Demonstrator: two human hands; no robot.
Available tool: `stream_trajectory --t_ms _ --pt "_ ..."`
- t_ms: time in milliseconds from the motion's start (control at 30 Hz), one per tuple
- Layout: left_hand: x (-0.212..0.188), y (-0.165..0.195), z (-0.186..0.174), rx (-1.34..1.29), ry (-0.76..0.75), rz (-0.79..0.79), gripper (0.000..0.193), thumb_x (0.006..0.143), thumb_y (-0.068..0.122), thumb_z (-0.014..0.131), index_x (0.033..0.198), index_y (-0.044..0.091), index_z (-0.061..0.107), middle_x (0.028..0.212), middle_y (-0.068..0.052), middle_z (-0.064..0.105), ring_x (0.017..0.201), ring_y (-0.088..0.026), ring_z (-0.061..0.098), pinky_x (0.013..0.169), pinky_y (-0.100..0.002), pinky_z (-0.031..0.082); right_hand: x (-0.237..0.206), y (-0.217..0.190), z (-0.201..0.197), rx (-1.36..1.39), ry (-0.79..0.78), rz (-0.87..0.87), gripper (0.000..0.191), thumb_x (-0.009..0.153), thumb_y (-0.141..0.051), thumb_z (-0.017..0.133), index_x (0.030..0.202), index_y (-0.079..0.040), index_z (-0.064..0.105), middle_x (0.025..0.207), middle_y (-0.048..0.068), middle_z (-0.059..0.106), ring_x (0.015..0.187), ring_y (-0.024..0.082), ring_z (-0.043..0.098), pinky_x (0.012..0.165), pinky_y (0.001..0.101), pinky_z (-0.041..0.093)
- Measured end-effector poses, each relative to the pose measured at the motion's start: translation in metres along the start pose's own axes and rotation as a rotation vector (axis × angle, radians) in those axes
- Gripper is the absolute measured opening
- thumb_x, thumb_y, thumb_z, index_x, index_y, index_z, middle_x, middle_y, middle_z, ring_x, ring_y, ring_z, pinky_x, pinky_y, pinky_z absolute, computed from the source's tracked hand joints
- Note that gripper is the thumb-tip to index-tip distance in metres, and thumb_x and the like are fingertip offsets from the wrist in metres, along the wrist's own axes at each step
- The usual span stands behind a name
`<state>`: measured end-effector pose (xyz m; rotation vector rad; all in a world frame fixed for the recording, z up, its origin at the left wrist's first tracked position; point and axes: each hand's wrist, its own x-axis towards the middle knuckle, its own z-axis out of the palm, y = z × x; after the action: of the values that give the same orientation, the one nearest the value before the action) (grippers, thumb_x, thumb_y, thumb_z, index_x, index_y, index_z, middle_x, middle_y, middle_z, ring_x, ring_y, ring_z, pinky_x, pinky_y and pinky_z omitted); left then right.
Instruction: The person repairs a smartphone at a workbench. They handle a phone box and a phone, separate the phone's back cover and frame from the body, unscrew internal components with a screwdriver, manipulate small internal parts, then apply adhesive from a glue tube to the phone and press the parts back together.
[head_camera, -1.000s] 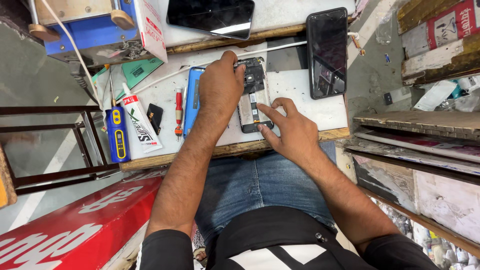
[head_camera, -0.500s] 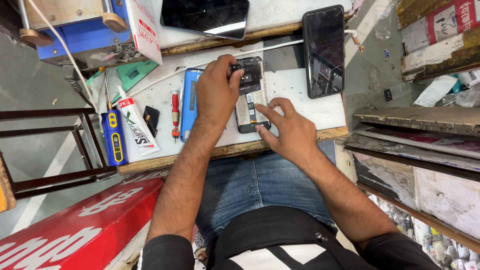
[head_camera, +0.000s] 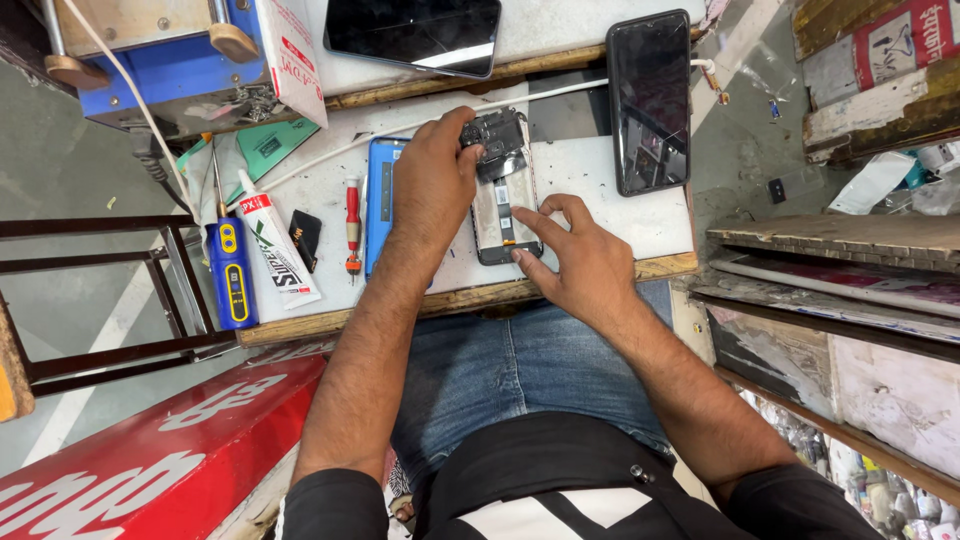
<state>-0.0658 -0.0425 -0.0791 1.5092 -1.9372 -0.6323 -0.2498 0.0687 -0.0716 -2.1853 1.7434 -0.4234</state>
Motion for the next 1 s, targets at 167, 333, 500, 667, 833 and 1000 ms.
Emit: stream_trajectory --t_ms 167,333,500,667,833,1000 --pt "-0.001 0.004 -0.005 -0.054 -0.050 -0.070 0.034 0.092 0.007 0.073 0.125 0.010 0.064 0.096 -0.011 0.072 0.081 -0.024 0.075 0.066 -0.038 0.060 0.000 0.000 0.000 -0.001 0.021 -0.008 0.050 0.090 -0.040 0.077 0.135 -0.021 0.069 0.120 0.002 0.059 0.062 0.012 0.062 0.048 0.0292 0.053" --pt "0.002 0.007 -0.007 -0.167 -0.166 -0.189 0.031 0.096 0.009 0.068 0.127 0.014 0.064 0.093 -0.008 0.076 0.083 -0.022 0.078 0.071 -0.037 0.061 0.000 0.002 -0.001 0.017 -0.006 0.004 0.049 0.090 -0.040 0.077 0.134 -0.020 0.069 0.123 0.004 0.059 0.057 0.011 0.061 0.047 0.0287 0.054" --pt "0.007 0.009 -0.006 0.016 -0.130 -0.122 0.030 0.098 0.008 0.064 0.128 0.011 0.065 0.103 -0.013 0.073 0.089 -0.027 0.075 0.075 -0.040 0.060 0.002 0.003 0.001 0.009 -0.043 0.030 0.049 0.090 -0.041 0.076 0.134 -0.020 0.068 0.123 0.004 0.058 0.054 0.010 0.060 0.044 0.0274 0.052" --pt "0.012 0.015 -0.005 0.140 -0.158 -0.146 0.035 0.097 0.014 0.065 0.132 0.008 0.064 0.110 -0.018 0.067 0.093 -0.030 0.073 0.076 -0.040 0.062 0.001 0.003 0.001 -0.013 -0.006 -0.001 0.050 0.089 -0.041 0.077 0.134 -0.021 0.068 0.122 0.004 0.058 0.055 0.009 0.059 0.043 0.0269 0.052" --pt "0.012 0.014 -0.002 0.156 -0.176 -0.161 0.037 0.098 0.019 0.066 0.134 0.009 0.063 0.112 -0.017 0.065 0.093 -0.029 0.073 0.073 -0.039 0.062 0.000 0.002 0.002 0.010 -0.007 0.009 0.049 0.090 -0.040 0.077 0.135 -0.021 0.068 0.122 0.003 0.059 0.052 0.009 0.058 0.046 0.0268 0.052" --pt "0.010 0.005 0.001 0.072 -0.108 -0.055 0.034 0.095 0.015 0.070 0.128 0.009 0.063 0.113 -0.014 0.065 0.092 -0.027 0.074 0.070 -0.036 0.063 0.001 0.002 0.002 0.021 -0.010 0.019 0.049 0.090 -0.040 0.077 0.134 -0.021 0.068 0.122 0.003 0.059 0.051 0.009 0.058 0.046 0.0269 0.053"
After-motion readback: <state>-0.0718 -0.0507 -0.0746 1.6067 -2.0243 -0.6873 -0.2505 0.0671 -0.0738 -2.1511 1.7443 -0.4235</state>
